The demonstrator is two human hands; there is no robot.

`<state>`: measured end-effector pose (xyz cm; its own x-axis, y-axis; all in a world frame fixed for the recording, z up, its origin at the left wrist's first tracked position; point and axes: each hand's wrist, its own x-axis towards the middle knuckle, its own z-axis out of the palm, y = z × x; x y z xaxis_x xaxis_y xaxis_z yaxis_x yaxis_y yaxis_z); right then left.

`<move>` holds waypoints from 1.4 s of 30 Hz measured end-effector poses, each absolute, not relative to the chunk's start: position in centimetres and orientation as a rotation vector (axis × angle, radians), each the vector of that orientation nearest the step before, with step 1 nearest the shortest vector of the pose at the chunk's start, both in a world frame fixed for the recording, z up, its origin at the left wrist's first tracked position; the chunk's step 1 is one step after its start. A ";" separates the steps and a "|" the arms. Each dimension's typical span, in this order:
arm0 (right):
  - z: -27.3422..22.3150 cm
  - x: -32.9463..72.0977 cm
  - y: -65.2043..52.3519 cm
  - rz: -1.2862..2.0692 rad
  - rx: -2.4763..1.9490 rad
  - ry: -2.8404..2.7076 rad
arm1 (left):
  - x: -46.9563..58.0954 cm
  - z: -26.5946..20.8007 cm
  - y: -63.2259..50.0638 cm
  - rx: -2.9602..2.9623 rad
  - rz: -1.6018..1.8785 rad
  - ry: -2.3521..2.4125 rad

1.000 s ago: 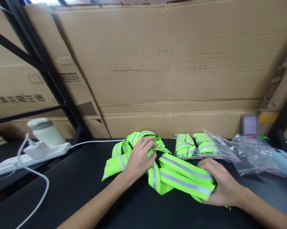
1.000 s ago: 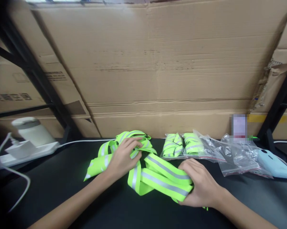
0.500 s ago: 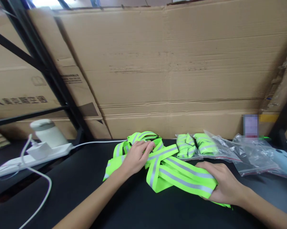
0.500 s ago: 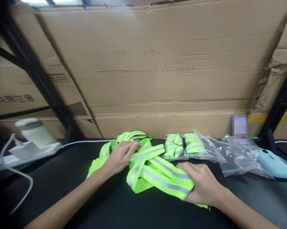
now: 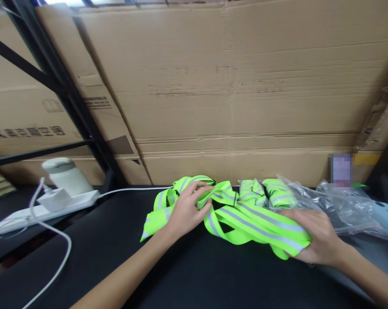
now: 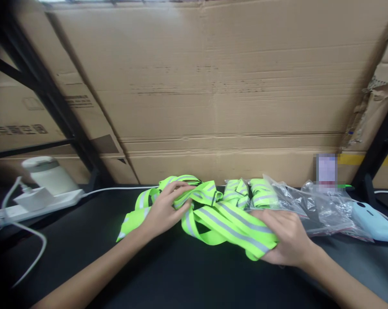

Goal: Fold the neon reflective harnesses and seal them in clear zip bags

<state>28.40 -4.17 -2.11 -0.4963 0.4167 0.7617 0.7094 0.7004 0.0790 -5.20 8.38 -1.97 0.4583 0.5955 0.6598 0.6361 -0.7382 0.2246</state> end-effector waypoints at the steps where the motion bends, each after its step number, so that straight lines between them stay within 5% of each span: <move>1: -1.7 29.0 -4.1 -0.524 -0.875 -2.132 | -5.1 -1.8 8.3 -2.627 -1.246 -1.126; 10: 0.0 32.3 -3.7 -0.529 -0.925 -2.033 | -4.6 -1.0 8.2 -2.577 -1.959 -1.784; 17: -1.1 30.9 -3.9 0.010 -1.176 -2.337 | -5.0 -0.1 7.9 -3.188 -2.154 -1.425; 22: -1.6 28.0 -4.6 0.265 -1.490 -2.465 | -5.0 0.8 6.2 -4.029 -1.331 -1.565; 27: -1.9 27.2 -4.5 0.363 -1.523 -2.525 | -3.4 1.2 2.8 -4.391 -0.024 -0.832; 33: -1.9 27.4 -4.7 0.272 -1.511 -2.506 | -3.6 1.8 4.3 -3.603 -1.576 -1.383; 35: -1.5 27.3 -4.9 0.287 -1.488 -2.504 | -4.8 2.3 5.7 -3.436 -1.333 -1.335; 39: 0.0 26.7 -5.7 0.371 -1.469 -2.509 | -6.7 2.6 6.5 -3.535 -0.320 -1.126; 42: 0.4 26.2 -7.1 0.454 -1.475 -2.520 | -6.9 2.3 5.9 -3.523 -0.073 -1.117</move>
<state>26.24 -7.07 0.41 -0.4885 0.8726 0.0058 0.8156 0.4589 -0.3524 -6.87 5.95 2.28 0.8304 0.5431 -0.1246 0.5223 -0.6808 0.5134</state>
